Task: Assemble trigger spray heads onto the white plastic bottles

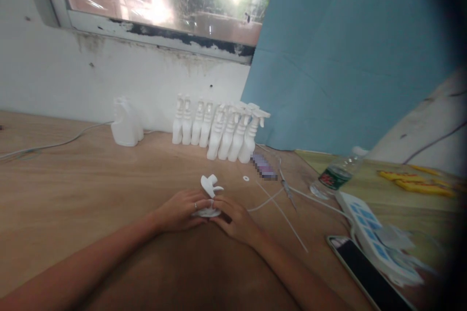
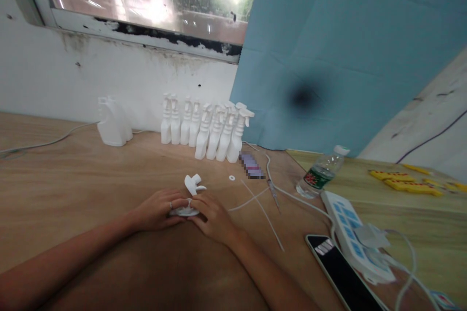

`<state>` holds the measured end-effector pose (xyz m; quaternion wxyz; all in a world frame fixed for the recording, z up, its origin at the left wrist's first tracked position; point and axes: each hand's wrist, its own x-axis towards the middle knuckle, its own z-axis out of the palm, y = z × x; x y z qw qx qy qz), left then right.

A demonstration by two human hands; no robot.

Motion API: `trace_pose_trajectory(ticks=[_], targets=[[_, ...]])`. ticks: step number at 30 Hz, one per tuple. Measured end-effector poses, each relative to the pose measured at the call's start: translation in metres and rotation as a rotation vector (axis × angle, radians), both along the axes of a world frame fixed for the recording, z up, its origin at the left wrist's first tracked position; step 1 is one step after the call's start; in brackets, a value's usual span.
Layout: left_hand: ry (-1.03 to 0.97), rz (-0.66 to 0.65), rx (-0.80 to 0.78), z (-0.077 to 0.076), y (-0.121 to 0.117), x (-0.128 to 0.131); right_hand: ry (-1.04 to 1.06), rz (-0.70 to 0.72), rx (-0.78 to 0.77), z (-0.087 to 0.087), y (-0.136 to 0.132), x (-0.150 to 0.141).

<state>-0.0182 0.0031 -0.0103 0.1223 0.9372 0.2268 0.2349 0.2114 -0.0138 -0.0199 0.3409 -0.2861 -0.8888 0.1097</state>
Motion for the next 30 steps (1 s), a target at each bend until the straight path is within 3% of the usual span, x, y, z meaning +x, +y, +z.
trace_pose_trajectory(ticks=[11, 25, 27, 30], targets=[[-0.080, -0.047, 0.191, -0.015, 0.005, 0.000, 0.038, 0.060, 0.116, 0.000, 0.000, 0.000], [-0.064, 0.043, 0.174, -0.015, 0.000, 0.005, -0.027, 0.011, 0.032, -0.008, 0.000, 0.003], [-0.040, 0.071, 0.320, -0.014, 0.001, 0.008, -0.036, -0.029, 0.043, -0.007, 0.001, 0.004], [0.032, 0.096, 0.861, -0.010, 0.021, 0.009, -0.010, -0.025, 0.186, 0.001, 0.017, 0.006]])
